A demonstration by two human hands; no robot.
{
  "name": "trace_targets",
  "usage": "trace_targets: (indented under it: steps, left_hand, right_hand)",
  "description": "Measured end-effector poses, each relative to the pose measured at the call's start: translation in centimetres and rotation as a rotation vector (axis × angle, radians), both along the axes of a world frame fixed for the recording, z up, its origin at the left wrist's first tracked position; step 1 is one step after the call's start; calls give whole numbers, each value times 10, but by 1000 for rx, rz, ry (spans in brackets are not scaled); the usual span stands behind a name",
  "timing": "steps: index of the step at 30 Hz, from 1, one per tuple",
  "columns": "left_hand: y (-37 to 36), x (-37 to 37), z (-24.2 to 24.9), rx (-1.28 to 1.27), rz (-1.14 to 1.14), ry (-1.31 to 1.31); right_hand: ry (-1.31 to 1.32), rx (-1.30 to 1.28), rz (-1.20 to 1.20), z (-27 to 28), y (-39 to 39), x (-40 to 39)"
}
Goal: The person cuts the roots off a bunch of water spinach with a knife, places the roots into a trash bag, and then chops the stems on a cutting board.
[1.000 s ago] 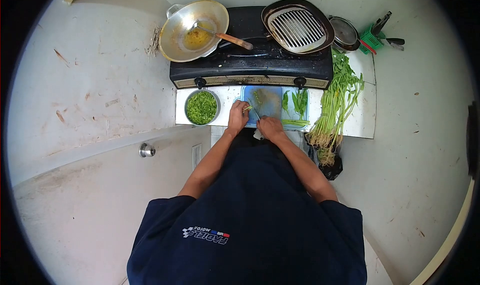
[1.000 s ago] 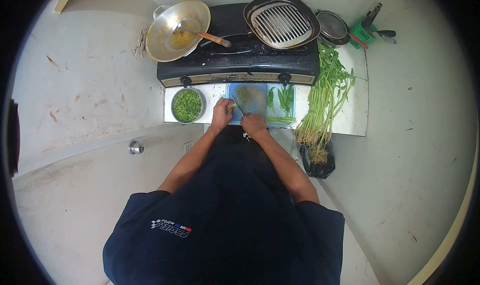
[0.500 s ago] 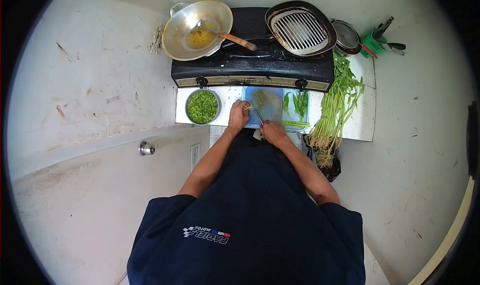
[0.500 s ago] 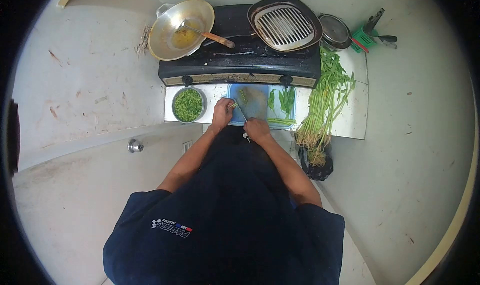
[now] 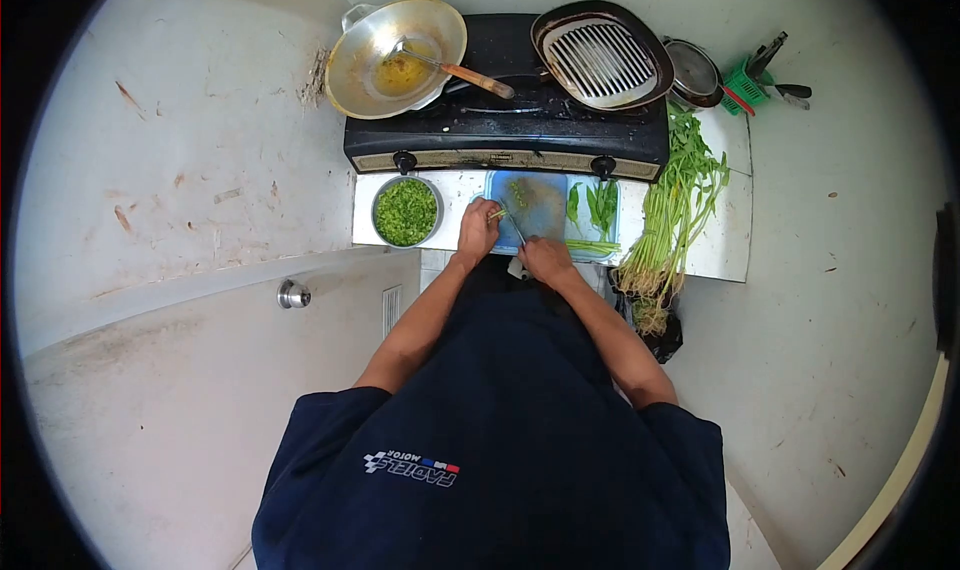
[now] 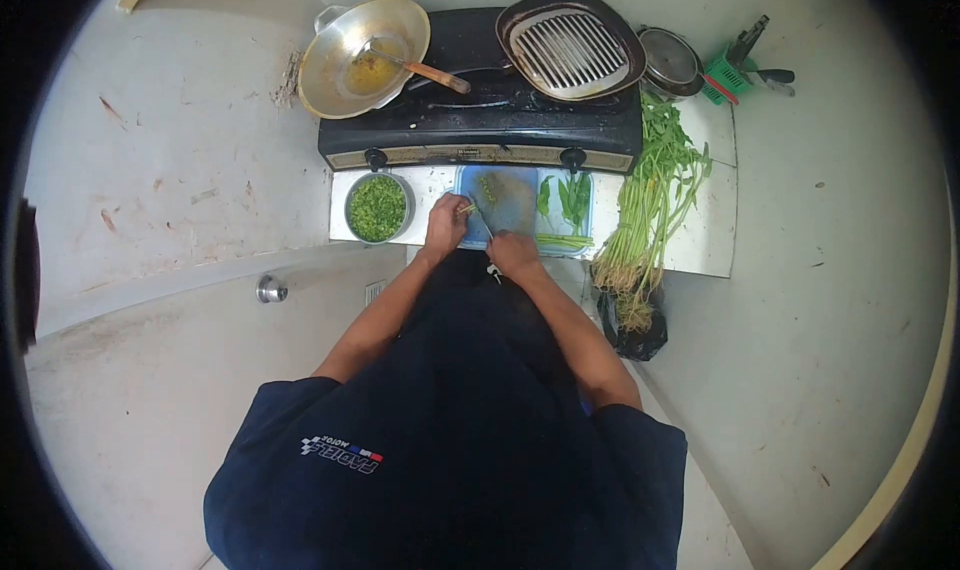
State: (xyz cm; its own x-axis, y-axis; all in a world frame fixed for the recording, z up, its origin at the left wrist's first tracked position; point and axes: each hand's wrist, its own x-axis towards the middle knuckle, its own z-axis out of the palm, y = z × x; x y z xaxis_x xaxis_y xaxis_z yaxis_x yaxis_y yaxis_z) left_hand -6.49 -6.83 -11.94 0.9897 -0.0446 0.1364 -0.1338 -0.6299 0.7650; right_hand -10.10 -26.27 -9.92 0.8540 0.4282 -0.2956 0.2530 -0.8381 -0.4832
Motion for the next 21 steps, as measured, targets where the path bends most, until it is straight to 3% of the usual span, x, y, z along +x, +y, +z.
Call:
trace_targets:
  steps: [21]
  left_hand:
    - [1,-2,6,18,-45,51]
  right_hand:
    - [-62,-5,-26,-15,14,8]
